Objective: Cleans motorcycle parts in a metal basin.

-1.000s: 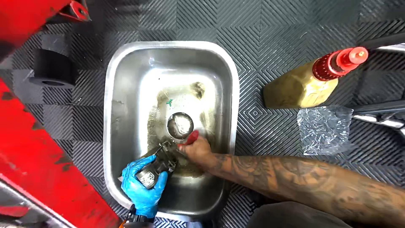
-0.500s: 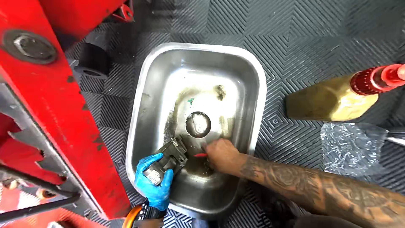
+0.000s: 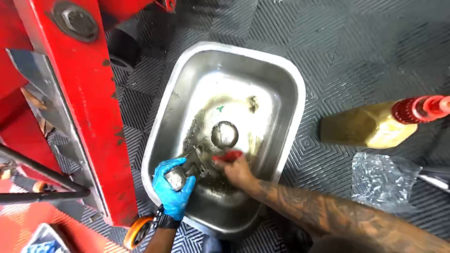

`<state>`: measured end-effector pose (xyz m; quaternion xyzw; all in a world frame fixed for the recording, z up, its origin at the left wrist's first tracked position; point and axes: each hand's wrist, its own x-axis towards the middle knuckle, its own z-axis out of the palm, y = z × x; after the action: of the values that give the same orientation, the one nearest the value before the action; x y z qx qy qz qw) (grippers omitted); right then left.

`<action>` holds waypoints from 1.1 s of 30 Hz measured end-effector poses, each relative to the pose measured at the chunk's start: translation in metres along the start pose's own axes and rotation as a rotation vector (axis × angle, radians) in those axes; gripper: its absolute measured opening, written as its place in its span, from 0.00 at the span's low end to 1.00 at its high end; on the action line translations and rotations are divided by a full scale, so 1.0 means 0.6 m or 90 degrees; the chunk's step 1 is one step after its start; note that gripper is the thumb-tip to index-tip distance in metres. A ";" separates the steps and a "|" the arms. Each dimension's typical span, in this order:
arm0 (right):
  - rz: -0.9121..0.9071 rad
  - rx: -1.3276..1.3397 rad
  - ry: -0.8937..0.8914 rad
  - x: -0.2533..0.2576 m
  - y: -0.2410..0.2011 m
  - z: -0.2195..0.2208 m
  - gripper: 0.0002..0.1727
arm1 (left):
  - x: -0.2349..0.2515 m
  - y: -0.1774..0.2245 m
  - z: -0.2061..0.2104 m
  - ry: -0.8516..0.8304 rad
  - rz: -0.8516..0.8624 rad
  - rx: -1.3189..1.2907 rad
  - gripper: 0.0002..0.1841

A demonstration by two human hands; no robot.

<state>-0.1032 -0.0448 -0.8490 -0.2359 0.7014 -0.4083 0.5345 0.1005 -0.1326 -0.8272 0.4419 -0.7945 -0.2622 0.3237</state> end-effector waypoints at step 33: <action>0.078 -0.101 0.017 0.020 -0.025 -0.008 0.15 | 0.012 -0.013 -0.003 -0.003 0.036 0.049 0.34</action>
<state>-0.1128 -0.0607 -0.8428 -0.2287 0.7515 -0.3215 0.5287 0.1027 -0.1428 -0.8295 0.4306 -0.8169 -0.2232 0.3121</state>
